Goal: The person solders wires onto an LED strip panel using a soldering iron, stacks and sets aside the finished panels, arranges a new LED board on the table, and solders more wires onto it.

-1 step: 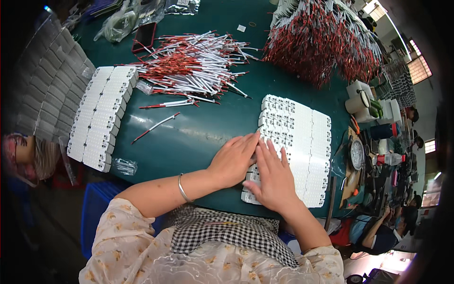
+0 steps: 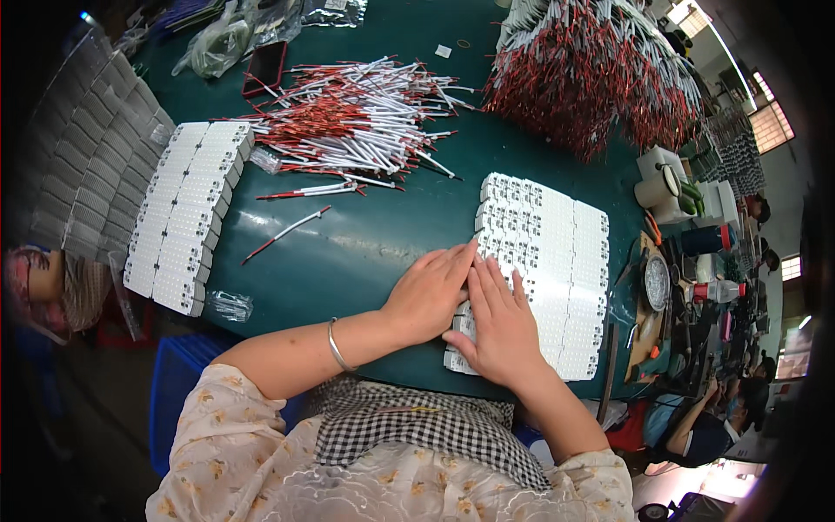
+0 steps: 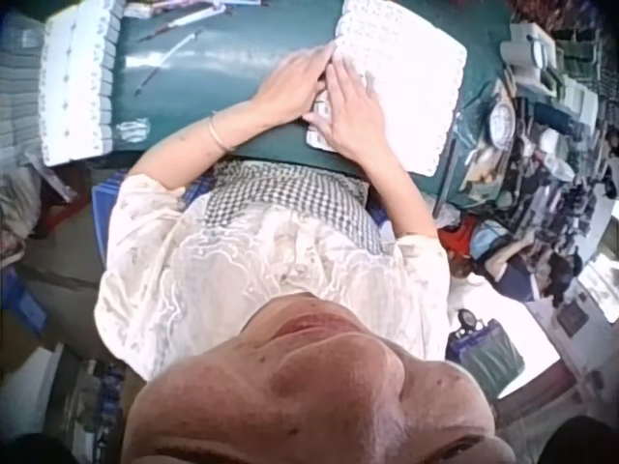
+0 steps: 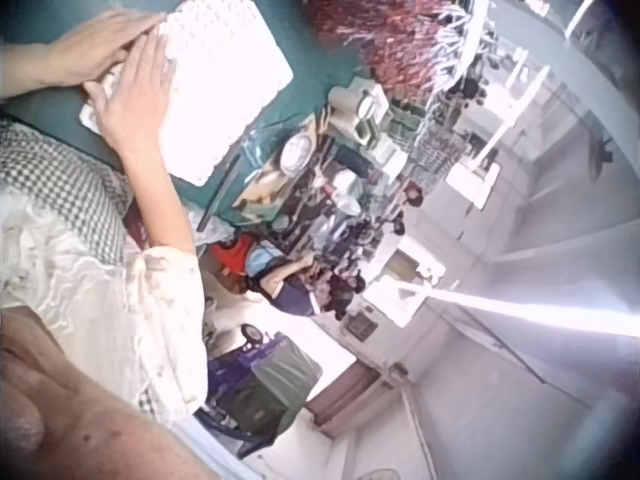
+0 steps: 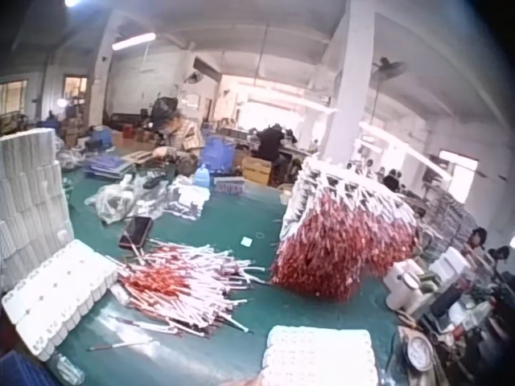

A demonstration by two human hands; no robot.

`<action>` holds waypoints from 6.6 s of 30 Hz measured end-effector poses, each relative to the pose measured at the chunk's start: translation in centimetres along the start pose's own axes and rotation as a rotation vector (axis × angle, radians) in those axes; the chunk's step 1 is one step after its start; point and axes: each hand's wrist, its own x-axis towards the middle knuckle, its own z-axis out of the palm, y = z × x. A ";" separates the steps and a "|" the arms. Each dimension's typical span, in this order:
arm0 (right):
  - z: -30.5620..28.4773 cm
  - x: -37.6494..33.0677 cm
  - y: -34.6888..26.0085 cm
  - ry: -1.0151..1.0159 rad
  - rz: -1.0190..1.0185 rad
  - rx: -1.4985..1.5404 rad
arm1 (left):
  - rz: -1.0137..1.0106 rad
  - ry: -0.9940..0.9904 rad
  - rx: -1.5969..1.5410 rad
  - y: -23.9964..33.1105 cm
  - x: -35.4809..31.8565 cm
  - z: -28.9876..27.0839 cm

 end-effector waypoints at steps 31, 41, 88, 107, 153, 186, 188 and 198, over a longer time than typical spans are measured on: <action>0.3 -0.6 -0.3 0.001 0.011 -0.006 | 0.068 -0.062 0.209 -0.2 -0.6 0.2; 0.8 -1.0 -0.1 -0.010 0.023 -0.032 | 0.139 -0.025 0.294 -0.3 -1.0 0.2; 1.3 -1.3 0.7 -0.005 0.038 -0.098 | 0.146 -0.063 0.339 -0.5 -1.6 0.3; 1.5 -0.2 0.7 0.004 0.017 -0.088 | 0.127 -0.084 0.359 -0.3 -1.6 0.1; 2.2 -0.8 0.9 0.059 0.093 -0.046 | 0.163 -0.031 0.470 0.5 -1.0 -0.3; 3.6 -3.5 4.0 0.200 0.078 0.083 | 0.231 -0.465 0.007 -0.9 6.1 -1.3; 3.7 -3.5 4.0 0.193 0.072 0.074 | 0.239 -0.453 0.014 -0.9 6.0 -1.0; 3.5 -4.8 4.6 0.231 0.053 0.062 | 0.249 -0.344 0.080 -0.3 4.8 0.6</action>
